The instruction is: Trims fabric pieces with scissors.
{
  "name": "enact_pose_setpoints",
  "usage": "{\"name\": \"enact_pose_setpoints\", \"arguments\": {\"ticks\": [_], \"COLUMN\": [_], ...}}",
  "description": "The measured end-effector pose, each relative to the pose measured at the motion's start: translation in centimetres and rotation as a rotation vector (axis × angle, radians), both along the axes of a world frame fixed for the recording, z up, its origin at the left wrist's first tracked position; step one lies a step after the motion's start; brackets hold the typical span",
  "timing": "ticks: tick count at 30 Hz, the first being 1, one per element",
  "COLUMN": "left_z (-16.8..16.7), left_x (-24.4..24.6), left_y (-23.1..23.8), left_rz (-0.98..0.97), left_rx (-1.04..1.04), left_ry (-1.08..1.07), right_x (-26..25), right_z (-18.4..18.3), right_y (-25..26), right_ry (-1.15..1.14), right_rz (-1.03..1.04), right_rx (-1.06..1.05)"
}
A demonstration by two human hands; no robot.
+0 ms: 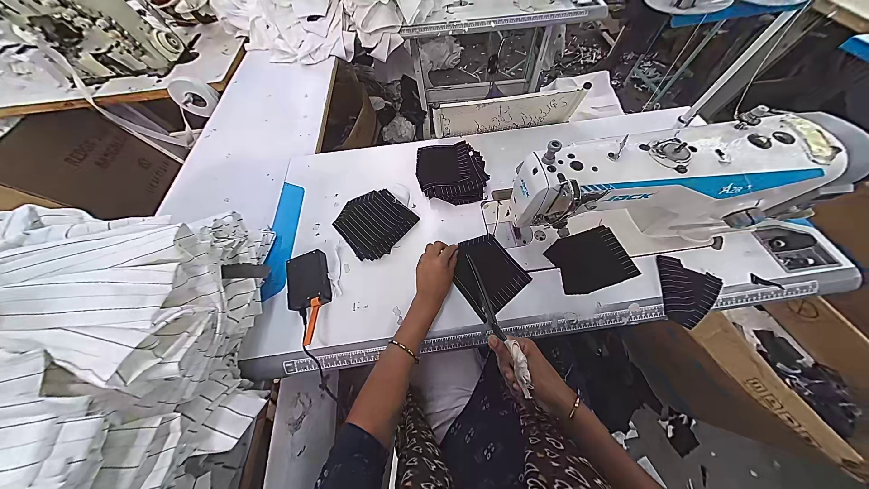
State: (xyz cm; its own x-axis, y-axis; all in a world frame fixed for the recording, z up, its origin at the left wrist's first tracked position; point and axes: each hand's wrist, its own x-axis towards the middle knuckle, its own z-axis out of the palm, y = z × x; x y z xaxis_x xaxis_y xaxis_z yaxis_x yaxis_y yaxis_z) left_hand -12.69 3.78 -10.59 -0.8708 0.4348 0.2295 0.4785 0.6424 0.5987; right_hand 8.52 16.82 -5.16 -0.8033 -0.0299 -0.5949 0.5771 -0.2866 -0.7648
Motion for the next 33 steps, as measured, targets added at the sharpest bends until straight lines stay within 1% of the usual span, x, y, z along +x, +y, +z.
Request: {"name": "enact_pose_setpoints", "arguments": {"ticks": [3,7,14,21,26,33], "left_z": [-0.6,-1.0,-1.4,-1.4,-1.5,-1.7], "left_x": [0.0,-0.1,-0.2,-0.1,-0.2,-0.1], "left_y": [0.0,0.0,0.0,0.1,0.1,0.1], "left_rz": [-0.055,-0.083,-0.108,-0.128,-0.105,-0.116], "left_rx": [0.026,0.022,0.021,0.024,0.064,0.075], "left_ry": [0.084,0.135,0.224,0.245,0.272,0.296], "right_x": [-0.9,-2.4,-4.5,-4.9,-5.0,-4.8], "right_z": [0.4,0.4,0.7,1.1,1.2,0.7], "right_y": [0.2,0.6,0.9,0.9,1.1,1.5], "right_ry": [-0.006,-0.009,-0.060,-0.086,-0.102,-0.115], "right_rz": [-0.014,-0.001,0.006,0.013,0.025,0.039], "right_rx": [0.012,0.052,0.024,0.007,0.003,0.009]}}
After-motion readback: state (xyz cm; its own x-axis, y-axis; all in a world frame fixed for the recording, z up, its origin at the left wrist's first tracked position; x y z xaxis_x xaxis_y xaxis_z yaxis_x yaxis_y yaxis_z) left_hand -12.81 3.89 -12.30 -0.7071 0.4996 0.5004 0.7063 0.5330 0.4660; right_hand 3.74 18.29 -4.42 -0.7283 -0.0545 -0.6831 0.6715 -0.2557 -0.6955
